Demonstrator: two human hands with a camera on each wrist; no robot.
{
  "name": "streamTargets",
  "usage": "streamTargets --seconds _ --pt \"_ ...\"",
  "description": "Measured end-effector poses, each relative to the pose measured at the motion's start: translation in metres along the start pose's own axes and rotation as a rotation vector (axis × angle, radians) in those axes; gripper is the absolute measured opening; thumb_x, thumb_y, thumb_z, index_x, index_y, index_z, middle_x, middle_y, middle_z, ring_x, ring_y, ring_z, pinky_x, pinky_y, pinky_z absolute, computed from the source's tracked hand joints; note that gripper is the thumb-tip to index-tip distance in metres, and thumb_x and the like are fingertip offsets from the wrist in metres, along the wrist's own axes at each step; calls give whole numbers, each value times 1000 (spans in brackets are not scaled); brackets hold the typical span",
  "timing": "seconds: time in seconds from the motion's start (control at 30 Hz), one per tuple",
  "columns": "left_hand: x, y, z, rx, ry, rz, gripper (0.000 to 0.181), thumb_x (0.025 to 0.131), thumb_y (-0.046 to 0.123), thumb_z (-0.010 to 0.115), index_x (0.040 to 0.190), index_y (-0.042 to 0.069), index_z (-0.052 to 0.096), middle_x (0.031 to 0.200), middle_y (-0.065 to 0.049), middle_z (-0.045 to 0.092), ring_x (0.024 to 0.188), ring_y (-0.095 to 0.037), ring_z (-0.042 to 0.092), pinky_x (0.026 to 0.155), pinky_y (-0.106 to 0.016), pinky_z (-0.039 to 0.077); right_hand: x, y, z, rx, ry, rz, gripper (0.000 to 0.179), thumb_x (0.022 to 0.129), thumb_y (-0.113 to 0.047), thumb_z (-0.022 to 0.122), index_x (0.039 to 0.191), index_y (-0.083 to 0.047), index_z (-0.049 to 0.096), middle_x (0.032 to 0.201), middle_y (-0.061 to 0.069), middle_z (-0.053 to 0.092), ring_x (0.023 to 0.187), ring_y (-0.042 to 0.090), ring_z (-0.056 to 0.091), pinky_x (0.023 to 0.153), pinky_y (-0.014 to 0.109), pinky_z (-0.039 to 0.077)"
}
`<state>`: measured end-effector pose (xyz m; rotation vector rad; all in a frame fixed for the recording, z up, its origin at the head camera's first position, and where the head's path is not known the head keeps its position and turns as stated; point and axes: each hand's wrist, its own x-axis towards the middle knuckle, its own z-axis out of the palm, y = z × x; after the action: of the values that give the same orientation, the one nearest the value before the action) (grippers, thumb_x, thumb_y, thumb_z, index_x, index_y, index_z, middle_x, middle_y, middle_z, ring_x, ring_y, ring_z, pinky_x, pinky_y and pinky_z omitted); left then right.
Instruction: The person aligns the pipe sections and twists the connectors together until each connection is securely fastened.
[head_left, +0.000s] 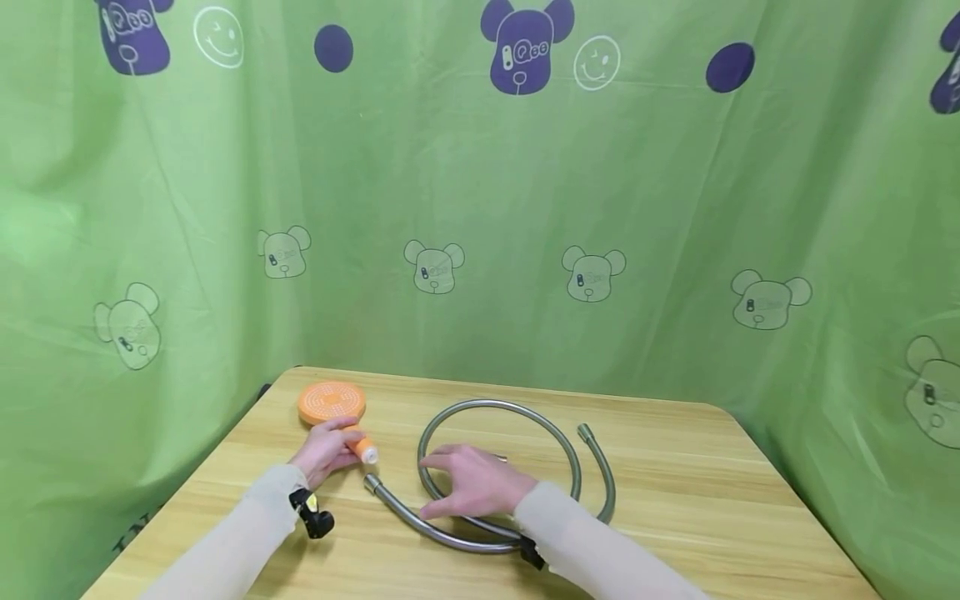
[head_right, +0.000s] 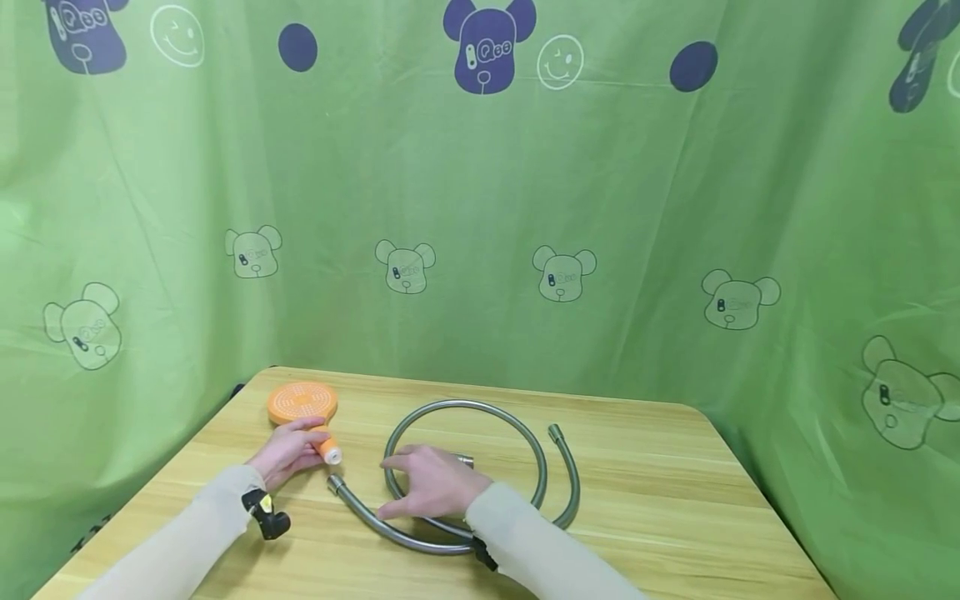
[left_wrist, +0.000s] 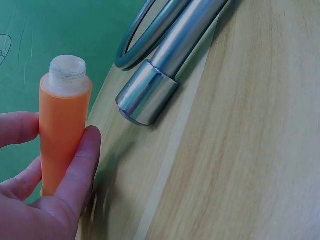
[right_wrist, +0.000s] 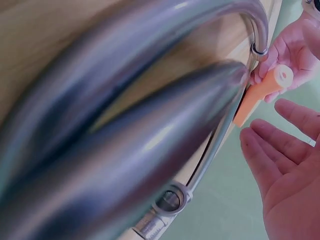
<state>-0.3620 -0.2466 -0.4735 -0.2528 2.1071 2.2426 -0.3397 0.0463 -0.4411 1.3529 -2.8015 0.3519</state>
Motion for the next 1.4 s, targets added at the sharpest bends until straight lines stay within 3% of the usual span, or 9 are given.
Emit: streamTargets --seconds 0.3,0.6,0.8,1.2,1.4 --pt "-3 2 -2 10 16 -1 58 97 3 60 149 -9 37 125 -26 54 89 -20 65 82 -33 61 11 -13 3 -10 -59 -7 84 79 -74 67 145 -23 55 150 9 52 132 28 54 107 45 49" --pt "-7 2 -5 8 15 11 58 97 1 58 149 -10 35 130 -30 51 92 -23 65 84 -35 60 23 -23 8 -86 -82 -57 84 79 -75 67 144 -23 56 149 6 52 131 25 56 107 38 49" --pt "-10 4 -9 -8 17 19 59 96 0 59 149 -9 34 136 -34 47 96 -25 65 87 -37 60 29 -26 12 -130 -104 -57 89 76 -79 65 145 -23 54 152 6 49 133 26 54 107 39 50" --pt "-13 5 -16 27 31 19 59 96 0 59 149 -8 35 129 -29 51 91 -20 66 83 -34 60 39 -26 24 -185 -153 -67 93 76 -81 63 147 -22 52 157 7 43 132 26 55 104 37 51" --pt "-13 6 -16 12 39 19 60 95 -1 59 149 -8 35 131 -32 49 92 -22 66 84 -35 60 43 -25 27 -196 -154 -103 89 78 -80 61 145 -22 54 153 5 46 128 20 57 102 33 53"
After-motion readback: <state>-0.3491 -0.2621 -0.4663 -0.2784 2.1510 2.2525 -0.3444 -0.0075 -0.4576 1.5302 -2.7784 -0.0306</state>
